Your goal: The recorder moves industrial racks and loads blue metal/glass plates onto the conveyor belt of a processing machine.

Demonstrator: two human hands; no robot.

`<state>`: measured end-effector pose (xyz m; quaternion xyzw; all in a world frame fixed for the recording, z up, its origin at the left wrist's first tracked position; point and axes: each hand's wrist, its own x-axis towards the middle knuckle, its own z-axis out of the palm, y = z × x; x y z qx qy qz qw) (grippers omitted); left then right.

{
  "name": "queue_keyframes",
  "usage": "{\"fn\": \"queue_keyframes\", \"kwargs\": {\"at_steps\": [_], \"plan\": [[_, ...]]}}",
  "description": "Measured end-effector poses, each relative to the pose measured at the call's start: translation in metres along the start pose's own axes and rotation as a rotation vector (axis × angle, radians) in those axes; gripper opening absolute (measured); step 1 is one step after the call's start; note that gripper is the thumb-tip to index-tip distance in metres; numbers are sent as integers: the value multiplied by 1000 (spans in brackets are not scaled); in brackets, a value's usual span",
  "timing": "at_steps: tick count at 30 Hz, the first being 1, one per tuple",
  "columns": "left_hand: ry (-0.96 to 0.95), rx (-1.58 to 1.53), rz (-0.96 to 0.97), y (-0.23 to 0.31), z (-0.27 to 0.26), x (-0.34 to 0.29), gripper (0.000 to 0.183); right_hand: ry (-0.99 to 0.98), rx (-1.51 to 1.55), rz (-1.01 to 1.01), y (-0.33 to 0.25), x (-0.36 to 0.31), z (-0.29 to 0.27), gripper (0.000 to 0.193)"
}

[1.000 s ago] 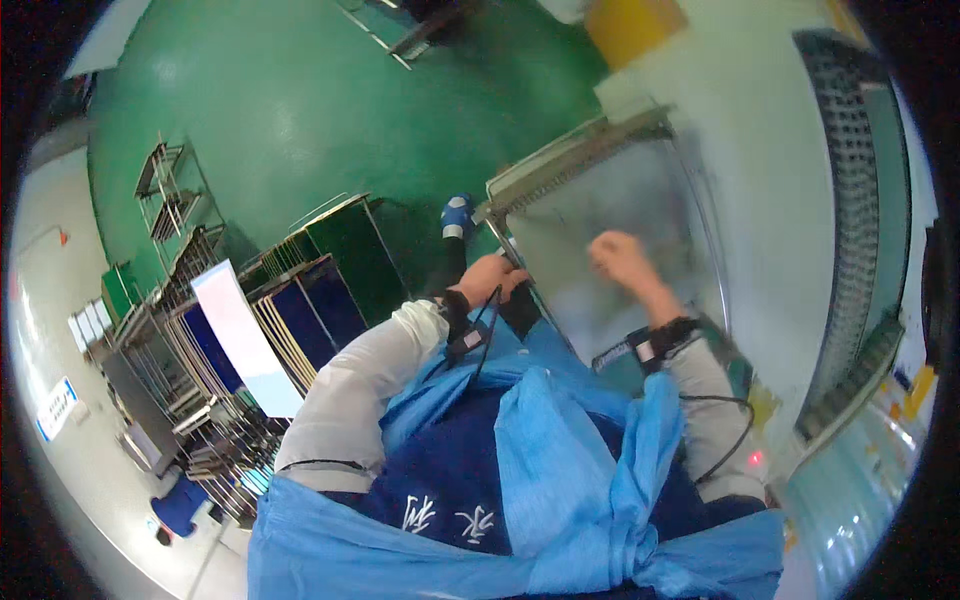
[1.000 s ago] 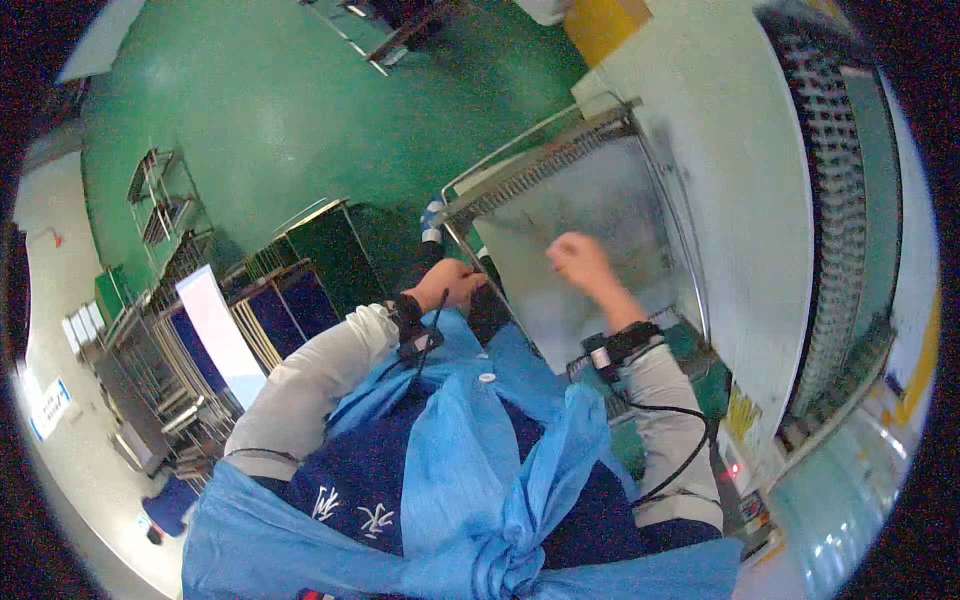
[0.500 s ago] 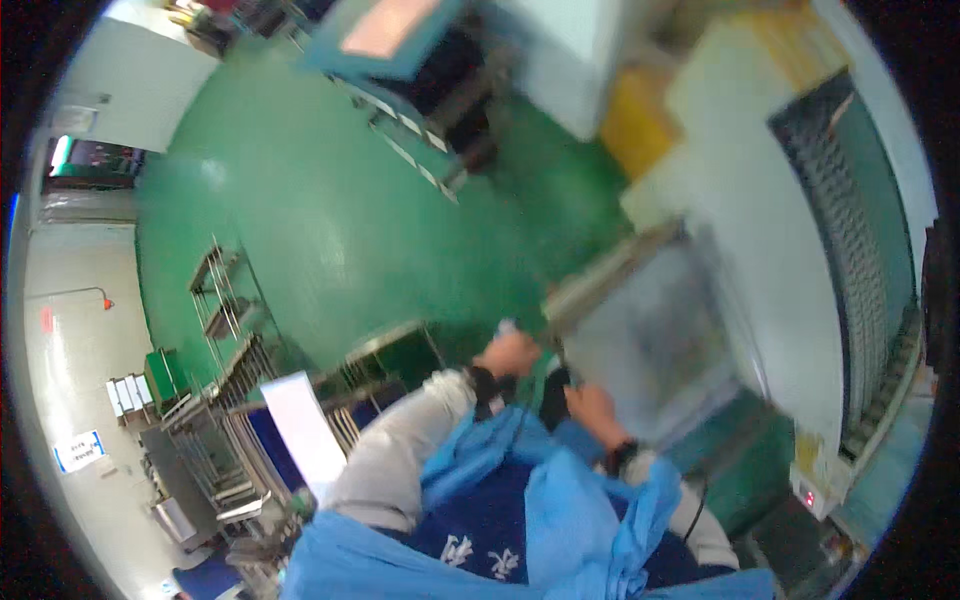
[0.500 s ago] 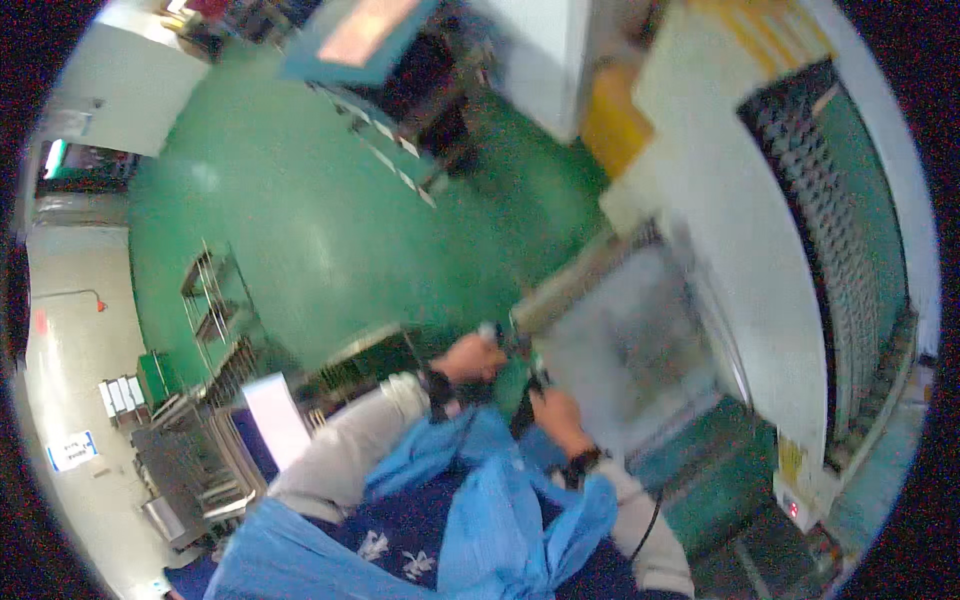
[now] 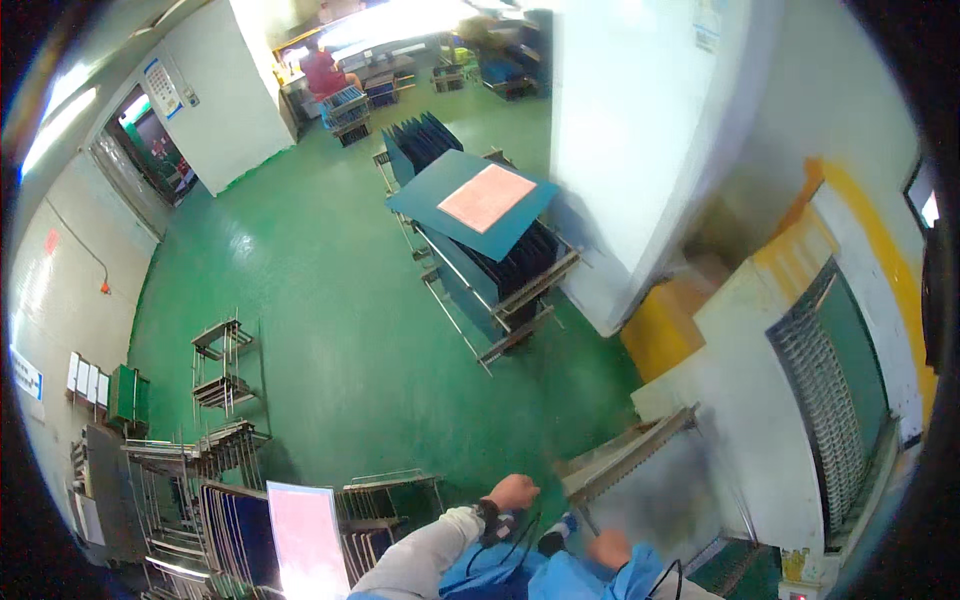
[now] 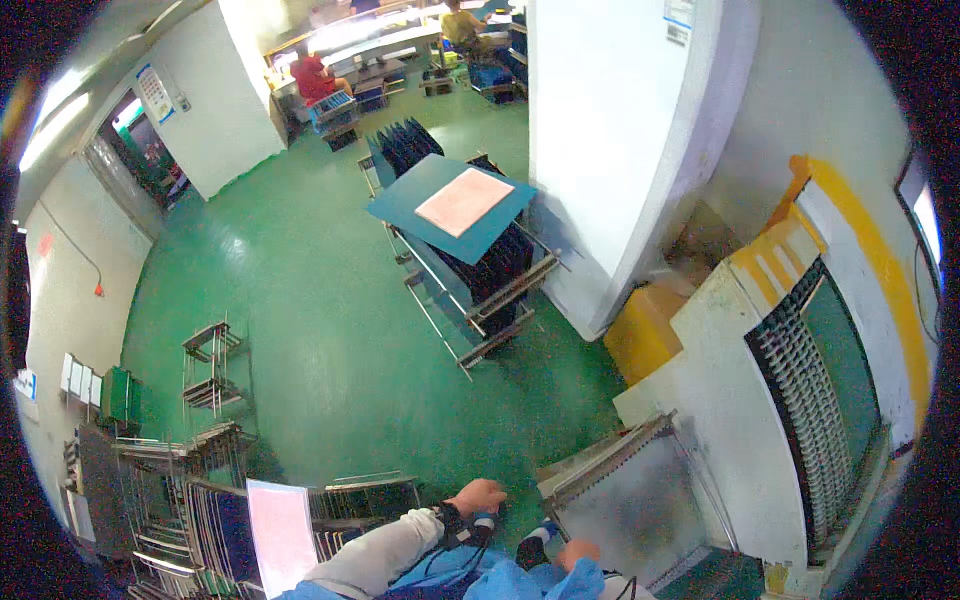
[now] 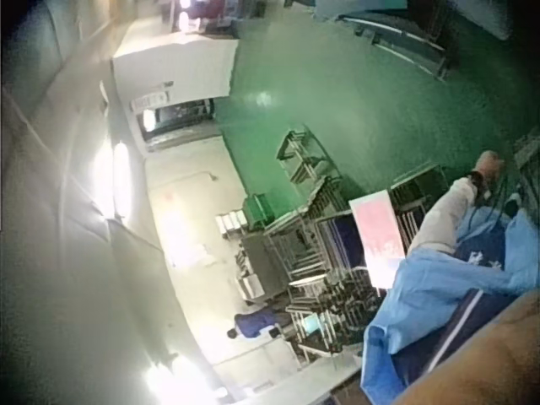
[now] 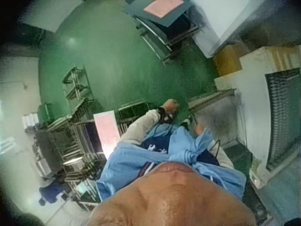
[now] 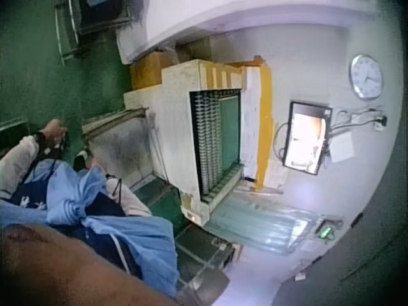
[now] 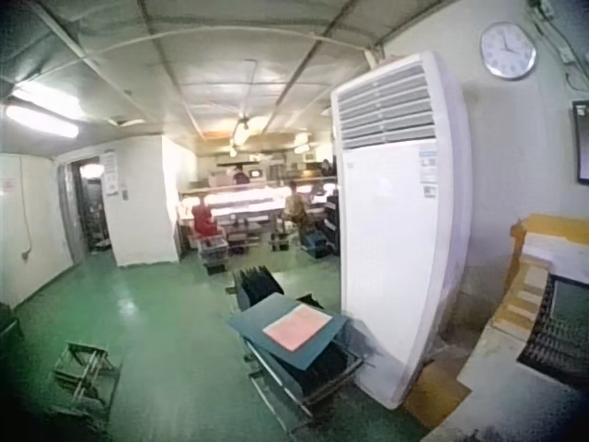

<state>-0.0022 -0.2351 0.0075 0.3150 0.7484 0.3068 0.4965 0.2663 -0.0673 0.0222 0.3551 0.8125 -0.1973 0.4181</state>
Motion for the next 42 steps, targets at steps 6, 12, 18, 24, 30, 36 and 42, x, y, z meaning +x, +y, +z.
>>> {"fn": "queue_keyframes", "kwargs": {"at_steps": [6, 12, 18, 24, 30, 36, 42], "plan": [[-33, -95, -21, -8, -11, -12, 21, -101, -280, 61, 20, 66, 65, 34], [47, -106, -124, -7, -23, -21, 34, 211, -184, 339, 11, 88, 74, 28], [113, -247, -95, -8, -36, -46, 36, 119, -423, -123, 6, 71, 48, 29], [195, -159, -65, -14, -40, -49, 34, -59, -393, -206, 0, 76, 29, 33], [138, -176, -53, 10, -31, -21, 37, -39, -168, -316, 28, 69, 10, 35], [170, 86, 132, 62, -4, 20, 37, 102, -169, -357, 20, 48, 15, 27], [95, 226, 60, 123, 35, 71, 42, 132, 132, -594, 23, 31, -2, 31]]}}
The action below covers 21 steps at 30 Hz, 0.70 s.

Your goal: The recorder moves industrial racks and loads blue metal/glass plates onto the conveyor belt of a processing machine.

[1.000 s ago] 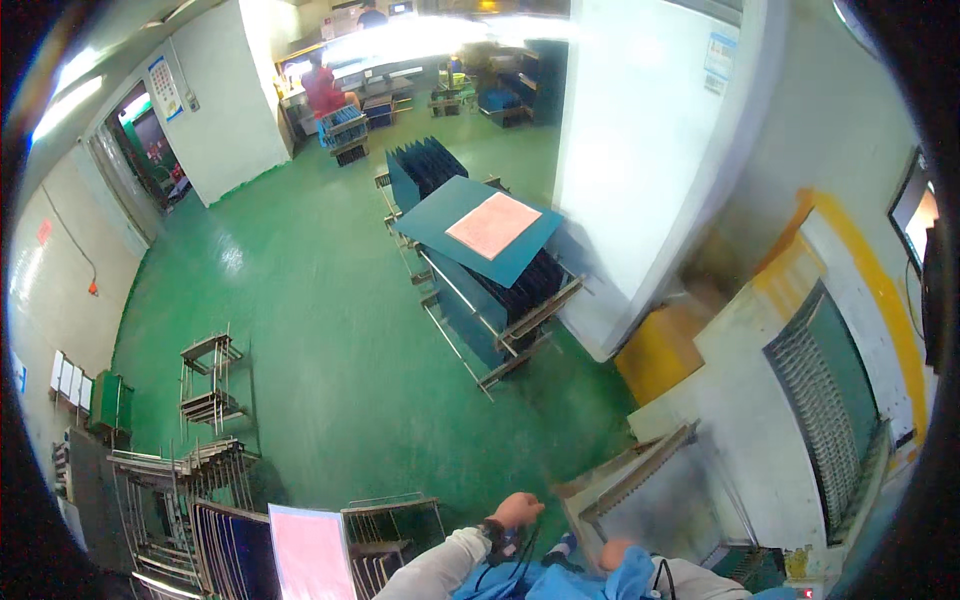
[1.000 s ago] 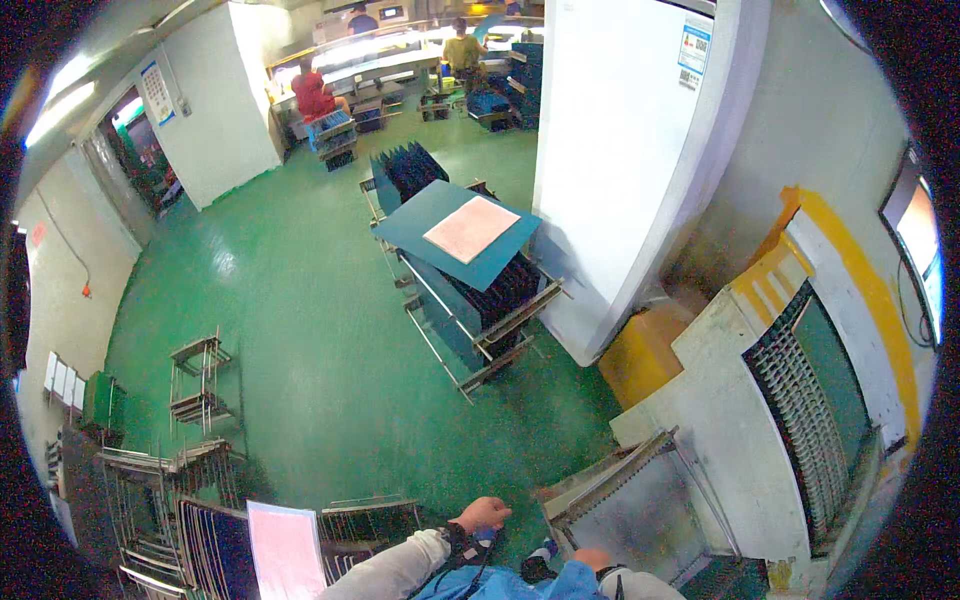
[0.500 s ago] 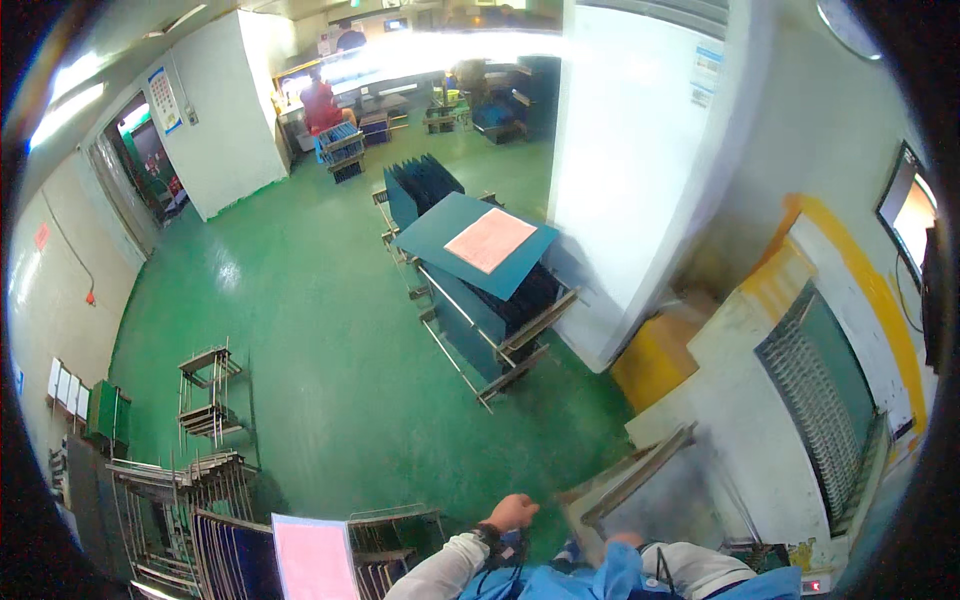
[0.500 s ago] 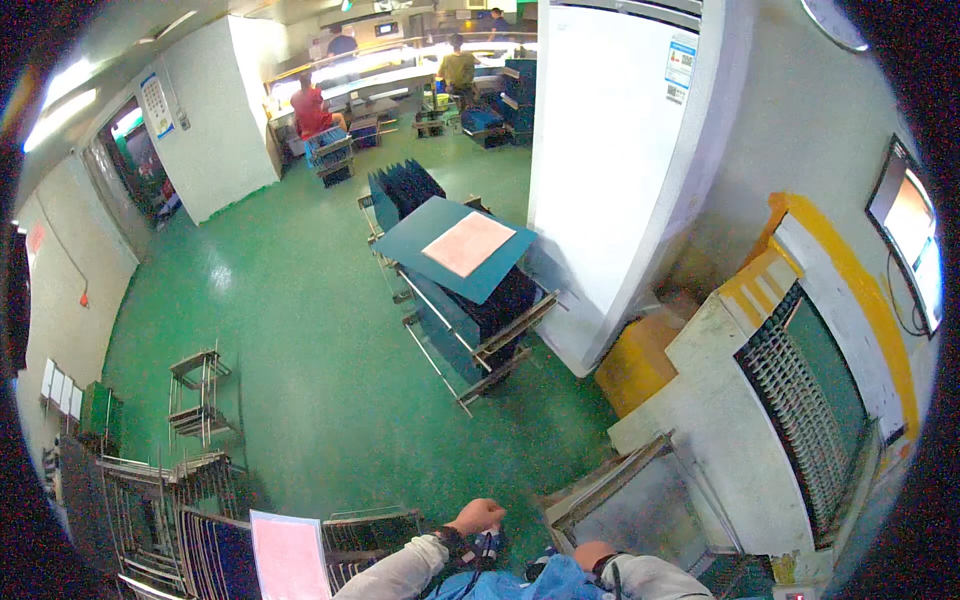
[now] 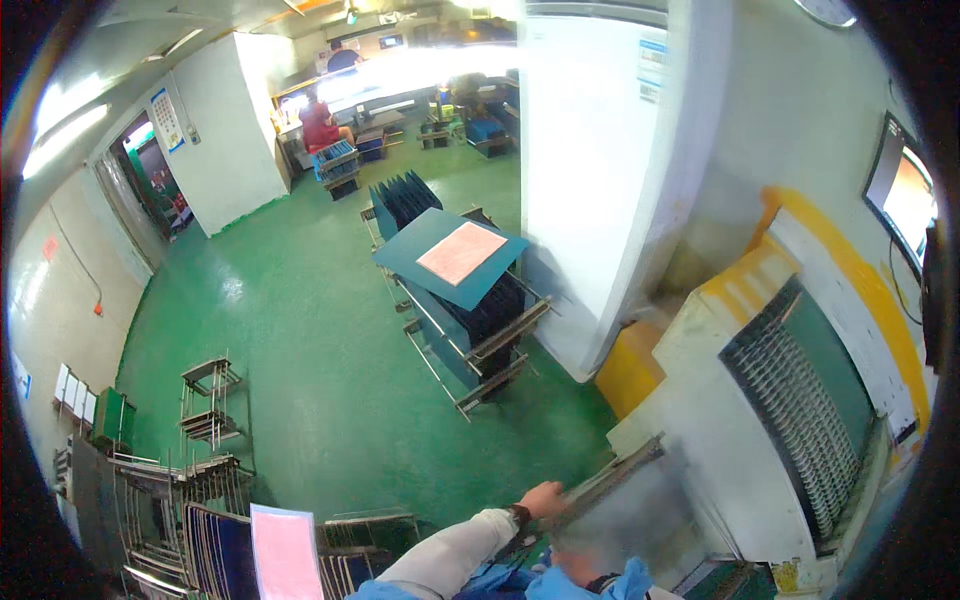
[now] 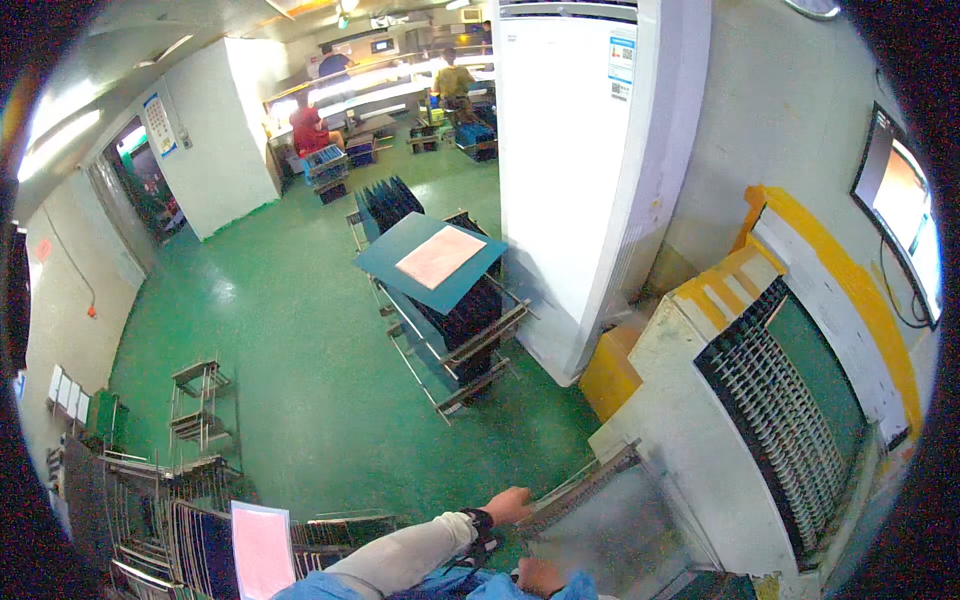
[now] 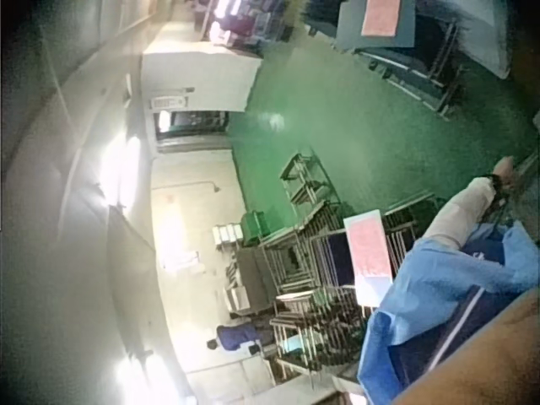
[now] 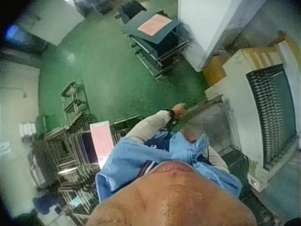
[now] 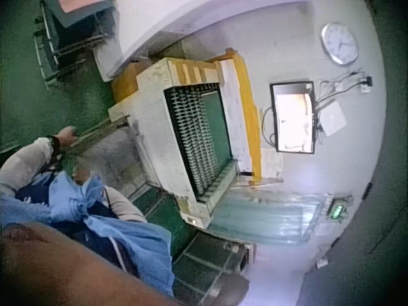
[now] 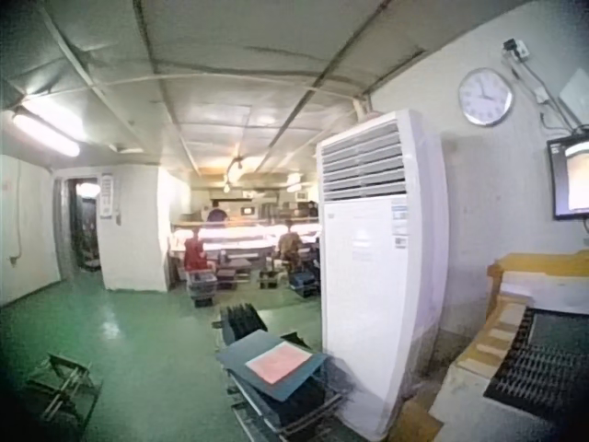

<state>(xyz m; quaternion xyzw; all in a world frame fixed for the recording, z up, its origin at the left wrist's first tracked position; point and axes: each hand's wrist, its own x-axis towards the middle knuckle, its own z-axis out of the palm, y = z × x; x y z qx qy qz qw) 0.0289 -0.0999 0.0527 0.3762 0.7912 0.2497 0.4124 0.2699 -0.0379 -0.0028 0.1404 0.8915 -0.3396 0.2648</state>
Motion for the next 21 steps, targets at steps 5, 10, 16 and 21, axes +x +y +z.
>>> {"fn": "queue_keyframes", "kwargs": {"at_steps": [5, 10, 16, 21], "plan": [[50, 62, 32, 25, 35, 23, 52, 198, 51, 297, 100, -45, 2, 33], [55, 26, -66, 31, 44, 38, 55, 950, 671, 1052, 295, -206, 15, 25], [93, -104, -164, 33, 54, 56, 55, 680, -523, 672, 417, -335, 148, 55], [23, -316, -309, 37, 51, 57, 54, 823, -348, 157, 452, -374, 168, 80]]}}
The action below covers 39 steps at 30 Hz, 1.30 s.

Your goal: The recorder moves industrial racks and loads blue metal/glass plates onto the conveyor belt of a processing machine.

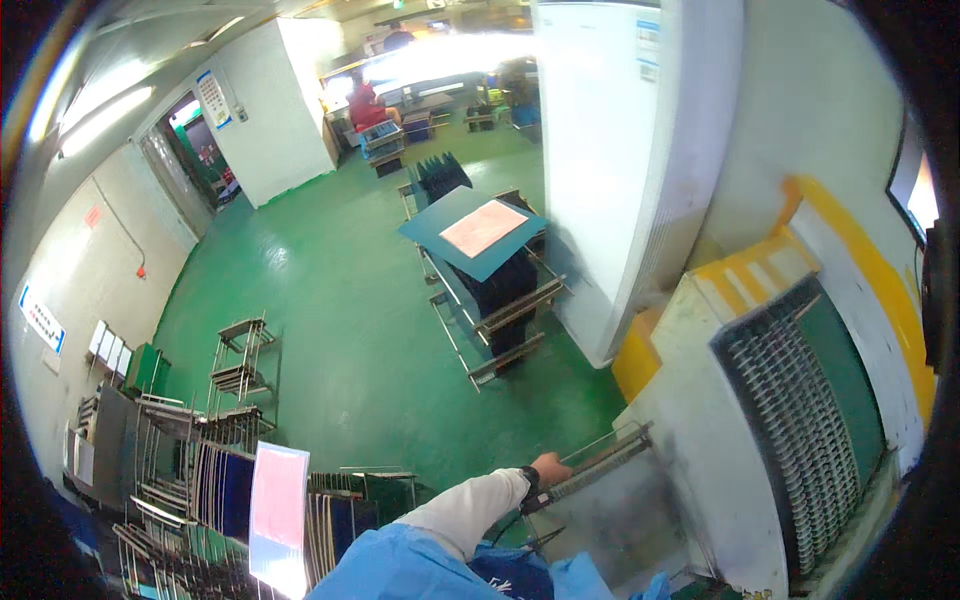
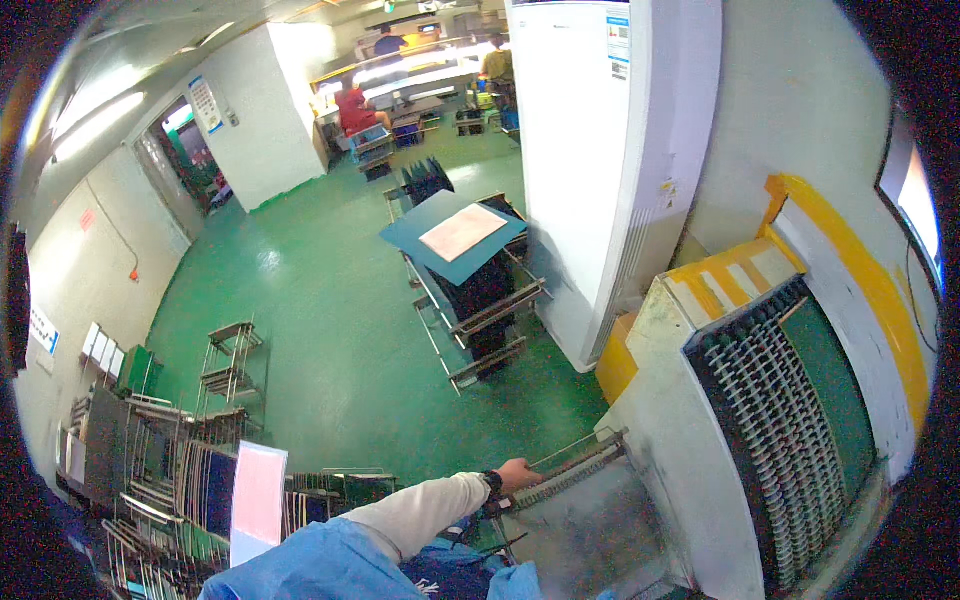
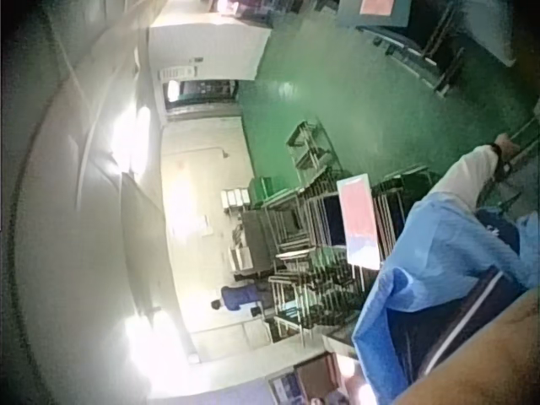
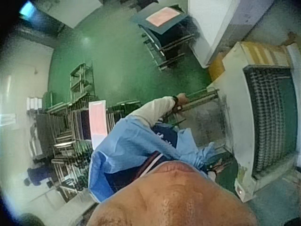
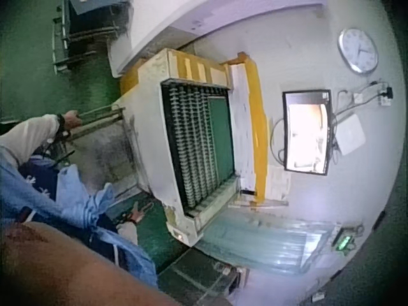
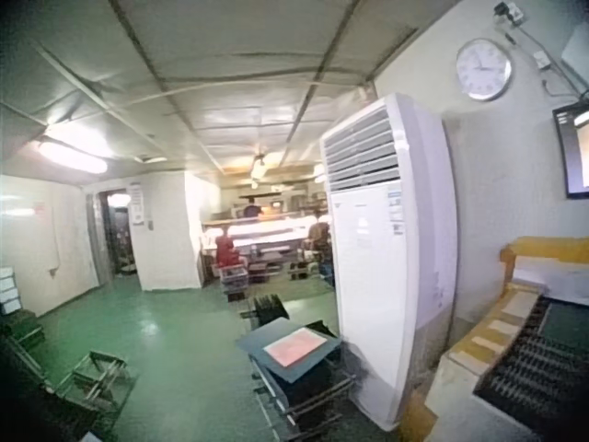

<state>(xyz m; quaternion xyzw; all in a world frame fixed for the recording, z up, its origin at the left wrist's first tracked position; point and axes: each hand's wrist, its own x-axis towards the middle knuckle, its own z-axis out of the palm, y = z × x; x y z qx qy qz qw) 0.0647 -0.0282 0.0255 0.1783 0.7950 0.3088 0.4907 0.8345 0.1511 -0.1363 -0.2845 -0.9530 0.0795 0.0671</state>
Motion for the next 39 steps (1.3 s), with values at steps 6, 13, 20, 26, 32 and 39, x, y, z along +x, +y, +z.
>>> {"fn": "queue_keyframes", "kwargs": {"at_steps": [6, 13, 20, 26, 32, 39], "plan": [[-36, 226, 192, -1, -10, -34, 54, -638, 2, 157, -4, -3, -23, 108], [145, -123, 49, -10, -52, -46, 50, -538, 102, 342, -63, 112, 10, 110], [115, -488, 82, -30, -140, -69, 43, -262, 572, 727, -263, 334, 7, 84], [270, -379, 156, -70, -262, -87, 55, 19, 1028, 1036, -408, 426, -32, 62], [559, -575, 140, -107, -392, -122, 55, 393, 1312, 1212, -454, 446, -89, 42], [928, -1070, 211, -168, -506, -177, 28, 405, 1095, 749, -530, 597, -174, 37]]}}
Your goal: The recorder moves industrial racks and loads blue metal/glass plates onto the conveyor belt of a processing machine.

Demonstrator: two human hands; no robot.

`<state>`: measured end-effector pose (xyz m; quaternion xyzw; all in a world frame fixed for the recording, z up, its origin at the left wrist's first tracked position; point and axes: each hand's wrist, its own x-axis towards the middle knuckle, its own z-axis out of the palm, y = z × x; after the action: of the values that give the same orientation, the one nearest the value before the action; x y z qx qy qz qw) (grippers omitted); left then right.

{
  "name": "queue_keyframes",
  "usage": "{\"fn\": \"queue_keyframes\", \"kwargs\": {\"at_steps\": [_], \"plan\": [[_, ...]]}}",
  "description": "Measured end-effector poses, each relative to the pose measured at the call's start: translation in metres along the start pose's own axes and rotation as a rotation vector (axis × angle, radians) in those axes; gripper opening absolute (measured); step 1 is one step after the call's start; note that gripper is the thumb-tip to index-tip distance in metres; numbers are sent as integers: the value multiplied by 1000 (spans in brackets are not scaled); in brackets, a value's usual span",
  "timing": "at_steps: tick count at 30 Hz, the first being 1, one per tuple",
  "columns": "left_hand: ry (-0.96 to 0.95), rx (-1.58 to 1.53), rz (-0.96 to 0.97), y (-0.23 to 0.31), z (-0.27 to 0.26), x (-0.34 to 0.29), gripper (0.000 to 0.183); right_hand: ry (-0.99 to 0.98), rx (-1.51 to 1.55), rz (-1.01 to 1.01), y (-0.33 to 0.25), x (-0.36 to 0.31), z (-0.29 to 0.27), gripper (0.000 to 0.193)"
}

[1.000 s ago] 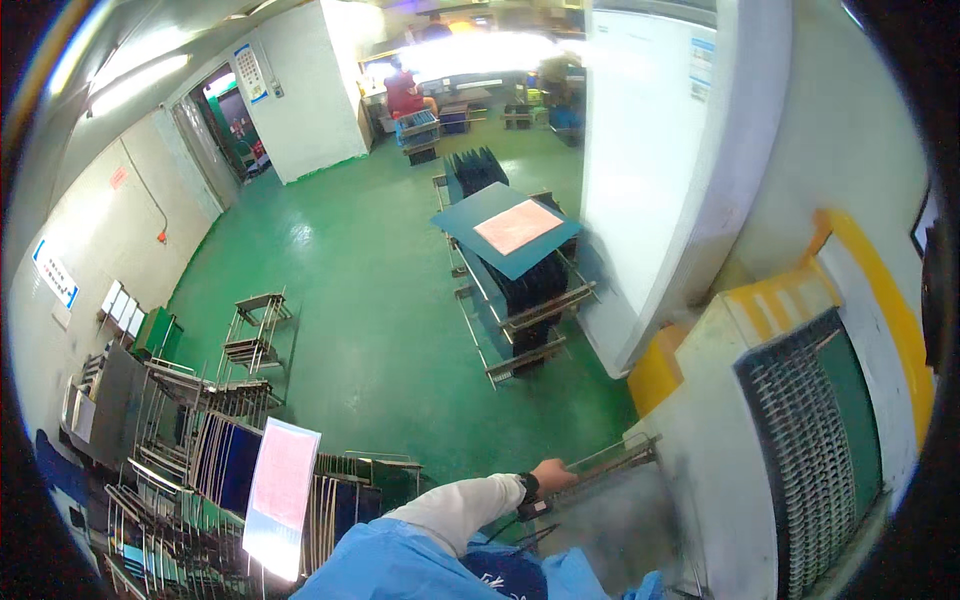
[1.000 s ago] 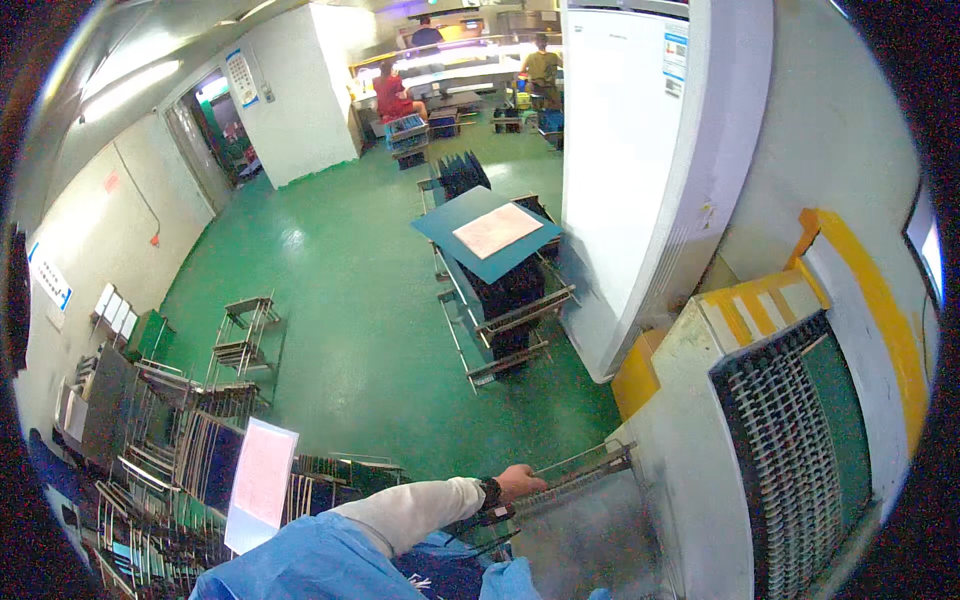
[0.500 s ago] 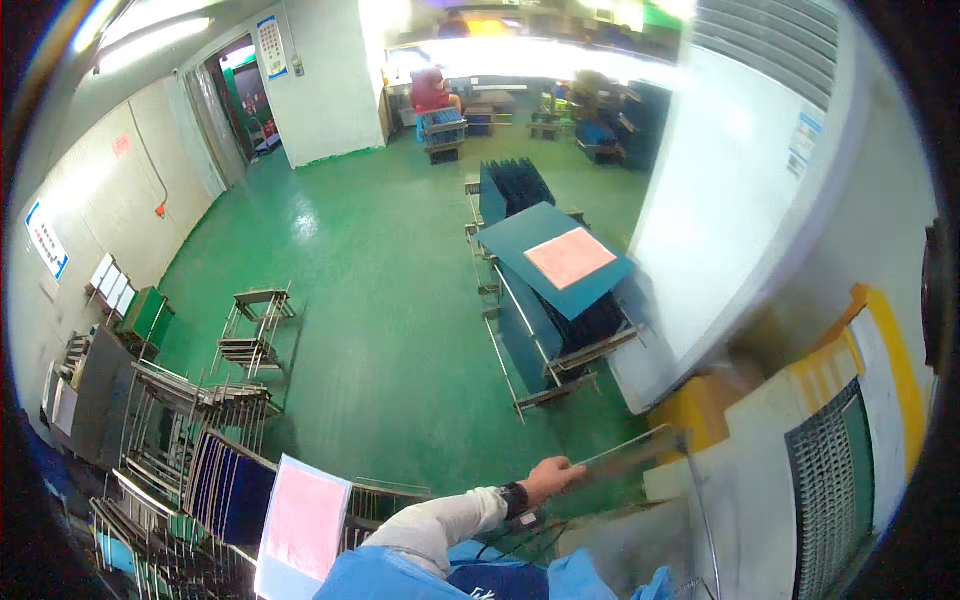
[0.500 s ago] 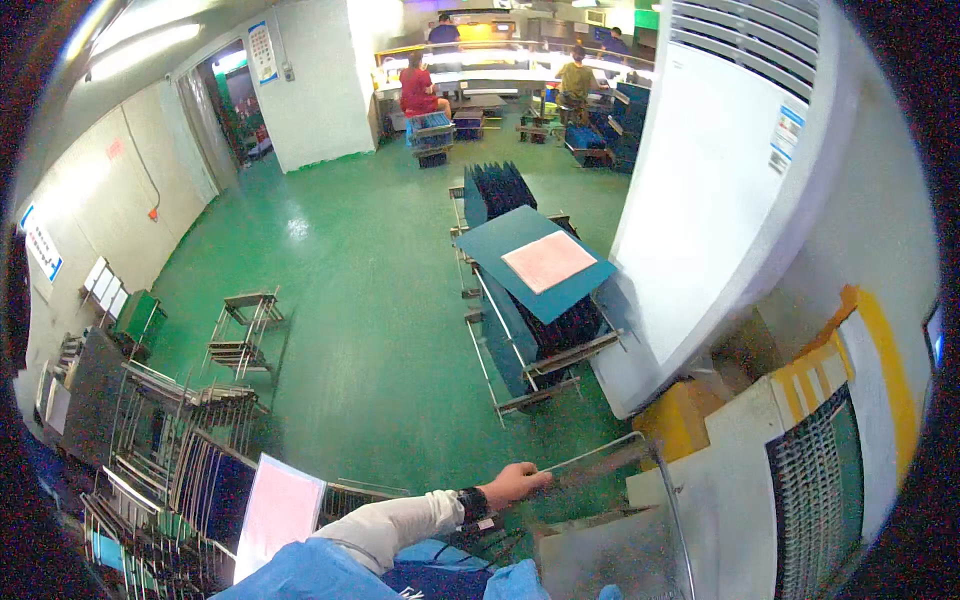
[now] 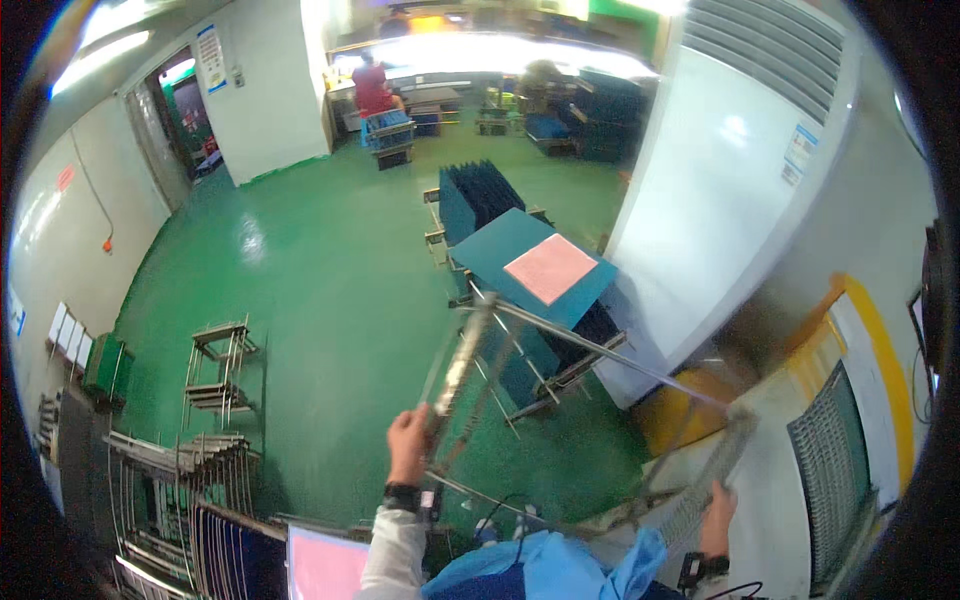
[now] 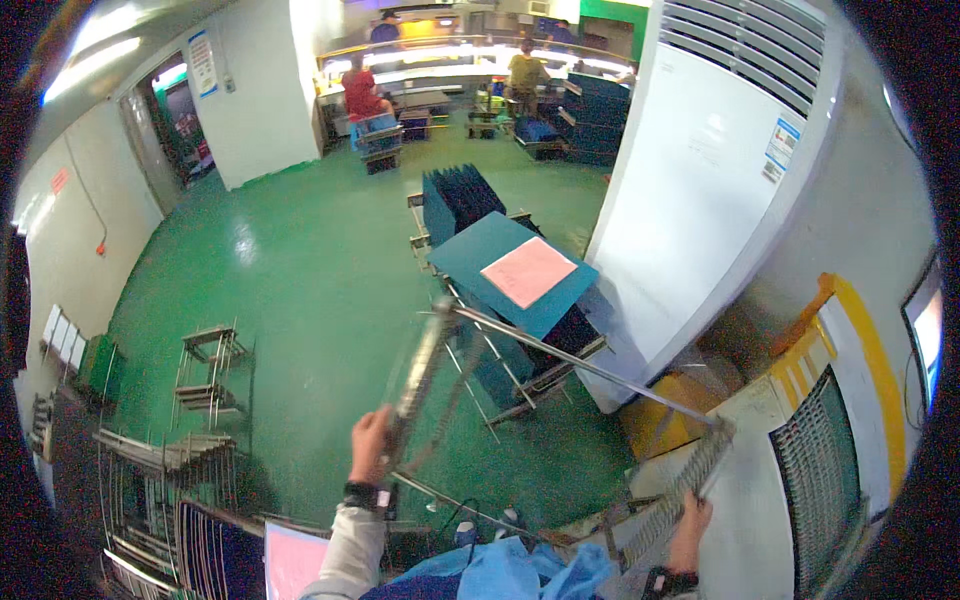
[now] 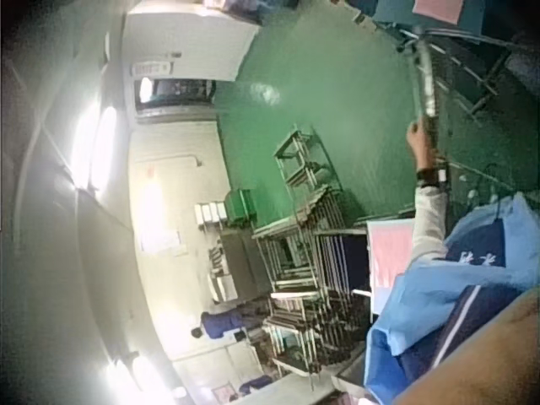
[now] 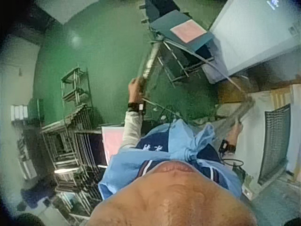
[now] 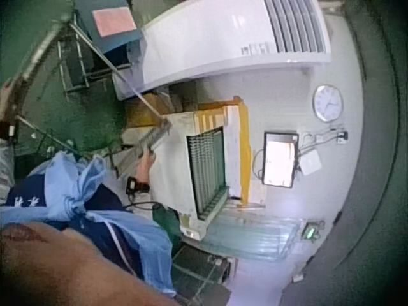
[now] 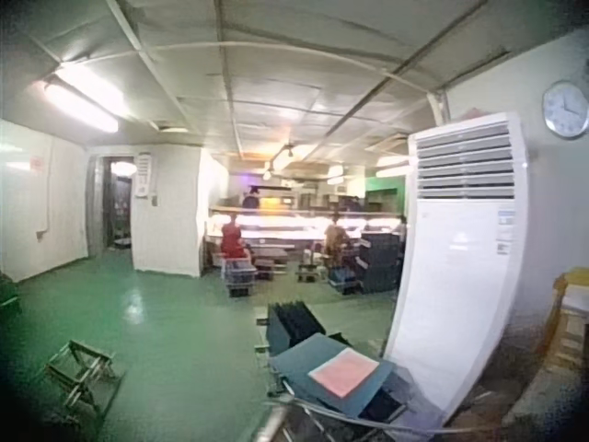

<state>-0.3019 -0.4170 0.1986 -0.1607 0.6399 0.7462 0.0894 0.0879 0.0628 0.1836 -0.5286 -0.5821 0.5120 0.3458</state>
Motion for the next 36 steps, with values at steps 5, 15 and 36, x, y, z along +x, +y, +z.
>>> {"fn": "queue_keyframes", "kwargs": {"at_steps": [5, 15, 36], "plan": [[193, -123, 152, 31, -69, 15, 31, -200, 18, -271, -127, 2, 152, 50], [590, -277, 311, 57, -124, 38, 36, -691, -74, -437, -238, -11, 422, 48], [856, -297, 91, 64, -344, 175, 26, -1183, -136, -381, -224, -222, 793, 51]]}}
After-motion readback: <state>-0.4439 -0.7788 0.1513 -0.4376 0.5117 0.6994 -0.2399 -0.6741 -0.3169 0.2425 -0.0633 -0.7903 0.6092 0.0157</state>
